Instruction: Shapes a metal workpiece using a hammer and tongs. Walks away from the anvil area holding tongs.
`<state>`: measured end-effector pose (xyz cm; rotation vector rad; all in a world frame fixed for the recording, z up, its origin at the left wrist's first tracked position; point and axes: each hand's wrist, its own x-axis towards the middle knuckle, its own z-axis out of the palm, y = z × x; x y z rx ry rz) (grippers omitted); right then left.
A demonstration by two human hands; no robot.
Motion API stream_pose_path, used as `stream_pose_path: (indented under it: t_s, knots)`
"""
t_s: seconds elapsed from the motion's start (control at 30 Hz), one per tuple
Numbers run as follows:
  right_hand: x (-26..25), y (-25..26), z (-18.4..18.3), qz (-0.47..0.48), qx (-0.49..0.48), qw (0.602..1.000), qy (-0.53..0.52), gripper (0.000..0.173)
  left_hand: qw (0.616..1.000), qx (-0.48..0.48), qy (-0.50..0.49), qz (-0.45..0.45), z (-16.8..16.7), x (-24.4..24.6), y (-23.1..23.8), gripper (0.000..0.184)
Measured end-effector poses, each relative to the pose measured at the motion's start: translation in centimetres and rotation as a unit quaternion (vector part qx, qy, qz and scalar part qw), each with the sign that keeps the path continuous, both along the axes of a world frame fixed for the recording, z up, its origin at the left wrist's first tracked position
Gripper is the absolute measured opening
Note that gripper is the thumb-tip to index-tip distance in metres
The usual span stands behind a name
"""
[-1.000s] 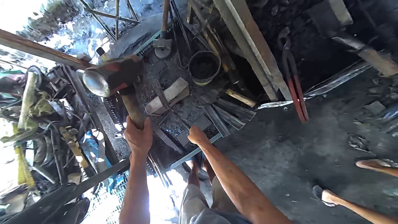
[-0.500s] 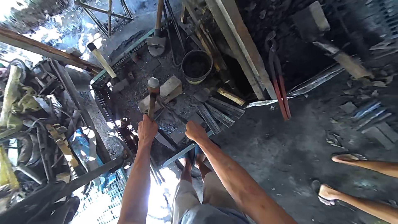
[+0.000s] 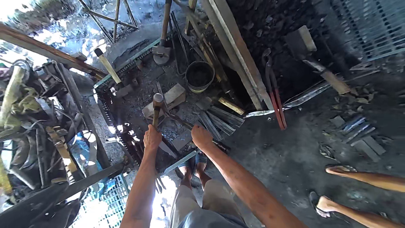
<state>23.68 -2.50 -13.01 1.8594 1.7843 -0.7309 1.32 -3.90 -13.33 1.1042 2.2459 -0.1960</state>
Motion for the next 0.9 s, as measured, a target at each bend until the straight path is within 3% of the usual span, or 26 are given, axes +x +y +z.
stream_pose_path:
  t_s: [0.17, 0.33, 0.43, 0.6, 0.7, 0.77, 0.9]
  knots:
    - [-0.3, 1.1, 1.9, 0.037, 0.048, 0.998, -0.031, 0.038, 0.996, 0.034, -0.078, 0.036, 1.5, -2.1, 0.1, 0.032]
    - [-0.4, 2.5, 3.2, 0.055, -0.016, 0.997, -0.05, 0.037, 0.999, 0.002, -0.039, 0.027, 1.5, -0.8, -0.4, 0.044]
    - [-1.3, 3.7, 4.7, 0.083, 0.027, 0.994, -0.067, 0.033, 0.999, -0.04, -0.031, 0.002, 0.5, -0.1, 0.6, 0.046]
    - [-4.4, 6.9, 6.8, 0.164, 0.065, 0.975, -0.131, 0.04, 0.998, -0.055, 0.007, -0.043, 3.2, 1.8, 2.3, 0.042]
    - [-1.9, 8.5, 8.9, 0.164, 0.004, 0.984, -0.075, 0.028, 0.998, -0.054, -0.019, -0.009, 2.6, 2.2, 2.7, 0.044]
    - [2.4, 10.3, 5.2, 0.161, -0.067, 0.985, 0.006, 0.031, 0.997, -0.038, -0.055, 0.034, 1.1, 1.3, 2.0, 0.046]
    - [9.1, 10.9, -7.1, 0.073, -0.218, 0.95, 0.211, 0.042, 0.978, 0.038, -0.155, 0.135, -2.1, 0.1, 0.4, 0.044]
